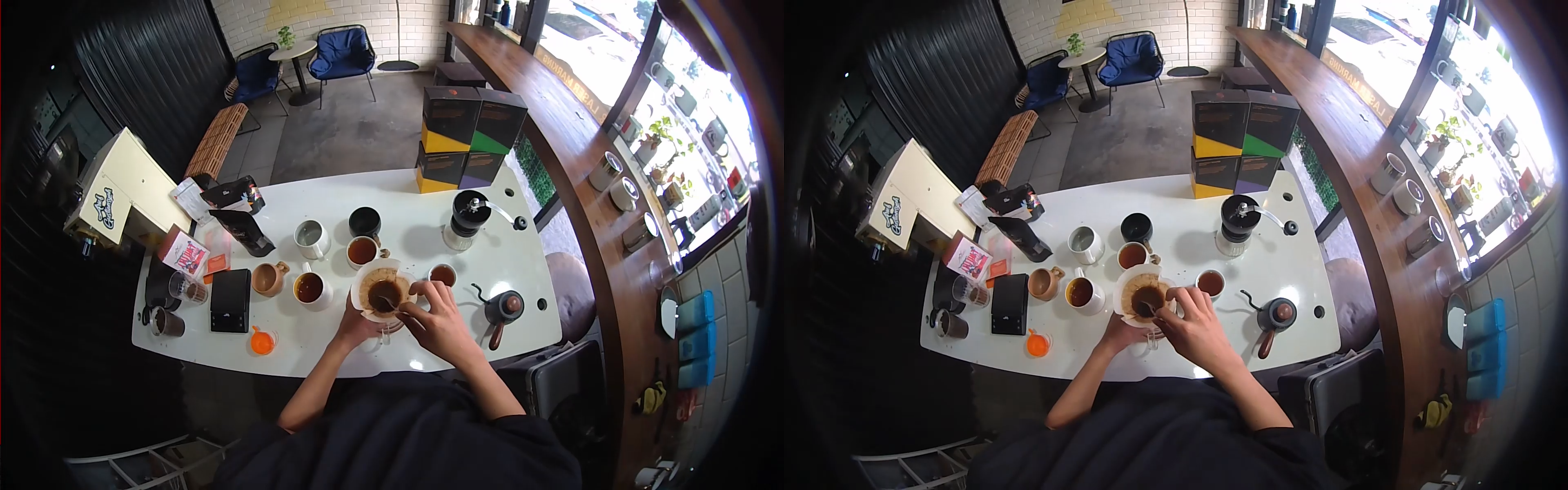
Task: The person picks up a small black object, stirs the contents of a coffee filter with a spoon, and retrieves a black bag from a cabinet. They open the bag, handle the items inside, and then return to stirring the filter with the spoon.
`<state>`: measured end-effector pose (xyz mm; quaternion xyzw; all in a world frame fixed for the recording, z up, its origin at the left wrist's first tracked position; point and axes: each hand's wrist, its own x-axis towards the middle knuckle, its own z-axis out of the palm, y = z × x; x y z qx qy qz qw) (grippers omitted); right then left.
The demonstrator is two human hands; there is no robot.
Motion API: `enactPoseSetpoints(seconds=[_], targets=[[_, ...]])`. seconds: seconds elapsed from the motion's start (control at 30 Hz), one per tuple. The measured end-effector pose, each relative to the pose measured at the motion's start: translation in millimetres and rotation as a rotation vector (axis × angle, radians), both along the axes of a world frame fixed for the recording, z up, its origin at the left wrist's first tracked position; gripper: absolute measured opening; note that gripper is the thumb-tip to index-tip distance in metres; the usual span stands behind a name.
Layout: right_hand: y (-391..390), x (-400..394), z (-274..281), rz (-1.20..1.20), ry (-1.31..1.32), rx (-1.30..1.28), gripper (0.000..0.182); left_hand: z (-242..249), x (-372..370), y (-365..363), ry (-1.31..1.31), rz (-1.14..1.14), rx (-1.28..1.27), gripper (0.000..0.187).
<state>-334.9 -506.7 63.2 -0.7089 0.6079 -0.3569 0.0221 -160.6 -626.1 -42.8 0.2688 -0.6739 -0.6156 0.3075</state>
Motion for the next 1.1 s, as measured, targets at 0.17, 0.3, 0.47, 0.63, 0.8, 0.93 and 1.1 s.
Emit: enactPoseSetpoints(seconds=[0.17,0.3,0.47,0.63,0.8,0.93,1.1], targets=[[2.0,-1.5,-3.5,0.020,-0.016,-0.031,0.020,-32.5,3.9,-4.6,-0.097,0.040,-0.081,0.078],[-1.0,-1.6,-3.5,0.042,-0.021,-0.036,0.020,-25.0,0.4,-8.3,-0.062,0.075,0.007,0.077],[-6.5,-1.0,-2.6,0.060,-0.008,-0.024,0.020,-2.9,1.7,-1.7,0.058,0.053,0.070,0.080],[-4.0,-1.3,-6.5,0.064,-0.038,-0.022,0.020,3.1,-4.0,3.8,0.072,0.065,0.057,0.071],[-3.1,-6.2,-3.8,0.076,-0.049,0.021,0.019,-19.6,-3.8,3.4,0.044,0.098,0.122,0.063],[-5.1,-8.3,-3.0,0.072,-0.057,0.008,0.020,-24.2,-3.3,4.3,0.032,0.103,0.120,0.061],[-7.2,-12.7,-7.3,0.093,-0.058,-0.018,0.020,-20.6,-2.6,5.0,0.025,0.077,0.080,0.069]])
